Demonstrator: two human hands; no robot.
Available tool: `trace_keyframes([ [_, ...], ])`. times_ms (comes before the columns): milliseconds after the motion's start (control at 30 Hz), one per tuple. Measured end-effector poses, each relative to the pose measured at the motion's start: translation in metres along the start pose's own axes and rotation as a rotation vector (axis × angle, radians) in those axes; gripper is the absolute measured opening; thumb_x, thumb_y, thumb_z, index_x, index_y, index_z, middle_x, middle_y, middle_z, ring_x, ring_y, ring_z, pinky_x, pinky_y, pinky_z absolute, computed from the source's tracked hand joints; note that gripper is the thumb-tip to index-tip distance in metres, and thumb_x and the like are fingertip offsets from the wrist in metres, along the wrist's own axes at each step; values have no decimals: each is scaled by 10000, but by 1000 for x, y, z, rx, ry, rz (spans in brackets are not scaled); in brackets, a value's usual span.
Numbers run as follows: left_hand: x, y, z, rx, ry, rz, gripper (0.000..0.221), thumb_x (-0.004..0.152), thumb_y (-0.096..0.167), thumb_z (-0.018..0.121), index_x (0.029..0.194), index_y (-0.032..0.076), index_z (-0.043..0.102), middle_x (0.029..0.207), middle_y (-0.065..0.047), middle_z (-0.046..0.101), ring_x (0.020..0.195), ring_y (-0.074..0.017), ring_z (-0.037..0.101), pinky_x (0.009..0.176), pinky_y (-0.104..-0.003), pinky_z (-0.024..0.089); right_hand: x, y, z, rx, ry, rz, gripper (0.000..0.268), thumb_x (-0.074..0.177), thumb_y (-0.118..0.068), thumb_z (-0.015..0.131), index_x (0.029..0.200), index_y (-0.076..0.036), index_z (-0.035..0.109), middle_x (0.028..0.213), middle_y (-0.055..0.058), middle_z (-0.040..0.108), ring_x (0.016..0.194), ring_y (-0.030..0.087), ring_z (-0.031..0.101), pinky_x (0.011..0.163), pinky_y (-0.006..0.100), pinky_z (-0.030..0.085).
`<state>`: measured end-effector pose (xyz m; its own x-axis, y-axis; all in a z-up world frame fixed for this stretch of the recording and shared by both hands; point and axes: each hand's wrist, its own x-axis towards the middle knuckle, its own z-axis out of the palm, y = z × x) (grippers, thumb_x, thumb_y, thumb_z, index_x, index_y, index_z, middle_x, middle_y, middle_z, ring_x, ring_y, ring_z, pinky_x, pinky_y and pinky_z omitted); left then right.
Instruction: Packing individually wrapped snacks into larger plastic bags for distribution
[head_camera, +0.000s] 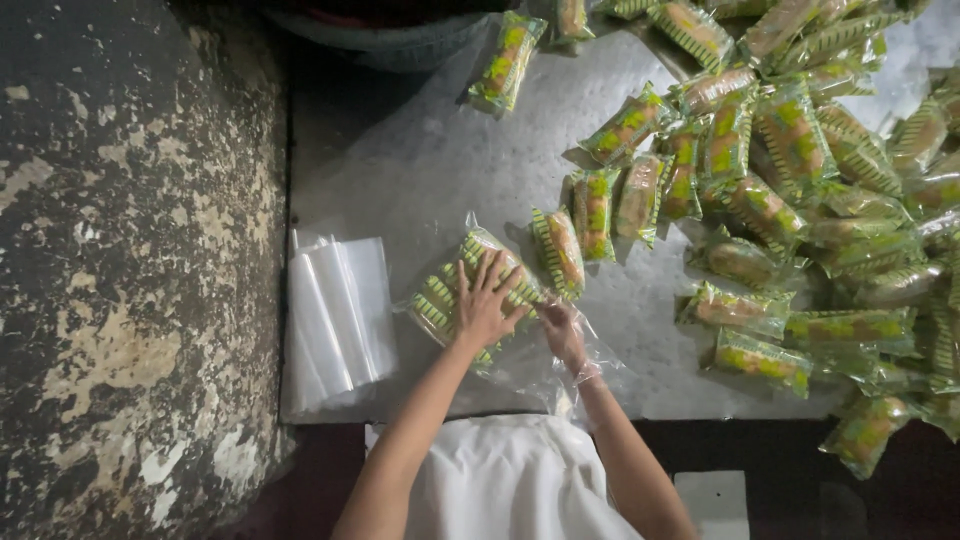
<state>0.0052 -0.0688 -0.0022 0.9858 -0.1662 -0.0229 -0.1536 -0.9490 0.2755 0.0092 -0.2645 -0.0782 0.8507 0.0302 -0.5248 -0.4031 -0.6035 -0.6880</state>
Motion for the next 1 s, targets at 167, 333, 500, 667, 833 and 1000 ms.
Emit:
trace_keyframes([
  [167, 2, 9, -6, -10, -87, 12, 646, 949, 678, 363, 1510, 364, 436, 1655, -88, 298, 1550, -342, 181, 1185, -730, 52, -6, 19, 35, 115, 52, -80, 207, 840, -149, 810, 983, -125, 663, 762, 51, 655, 749, 224, 632, 737, 370, 497],
  [333, -2, 13, -19, 72, -158, 49, 584, 992, 608, 337, 1515, 366, 434, 1667, -89, 261, 1556, -376, 125, 1178, -752, 65, 14, 15, 53, 84, 143, -174, 145, 881, -207, 684, 756, -133, 684, 675, 70, 576, 649, 209, 543, 622, 363, 454],
  [500, 1, 0, -5, -137, 161, 137, 526, 875, 583, 580, 1335, 337, 652, 1592, -38, 415, 1496, -424, 285, 1130, -791, 143, -15, -24, 31, -25, 172, -329, 214, 865, -107, 681, 1053, -122, 781, 943, 185, 765, 969, 457, 698, 804, 528, 558],
  [667, -62, 8, -19, -293, 677, -611, 682, 886, 453, 716, 1379, 64, 450, 1351, -261, 464, 1277, -443, 480, 1047, -567, 409, -62, -33, 22, 117, 25, -121, 551, 781, -125, 879, 1246, -89, 584, 959, 158, 759, 982, 355, 737, 865, 474, 596],
  [833, -82, 10, 74, -826, 360, -1086, 1410, 687, 660, 839, 1573, -9, -30, 1503, -361, 263, 1412, -515, 341, 1179, -601, 291, -55, 5, 64, 89, -242, -196, 448, 840, -20, 784, 1236, -68, 581, 1060, 167, 754, 1068, 353, 725, 865, 486, 627],
  [1000, -78, 25, 18, -943, 270, -1006, 1471, 707, 553, 885, 1559, 39, -198, 1465, -339, 215, 1349, -576, 375, 1018, -712, 452, -18, -1, 94, 79, -100, -353, 445, 911, -22, 678, 1334, 17, 545, 1204, 275, 666, 1173, 473, 621, 962, 601, 539],
])
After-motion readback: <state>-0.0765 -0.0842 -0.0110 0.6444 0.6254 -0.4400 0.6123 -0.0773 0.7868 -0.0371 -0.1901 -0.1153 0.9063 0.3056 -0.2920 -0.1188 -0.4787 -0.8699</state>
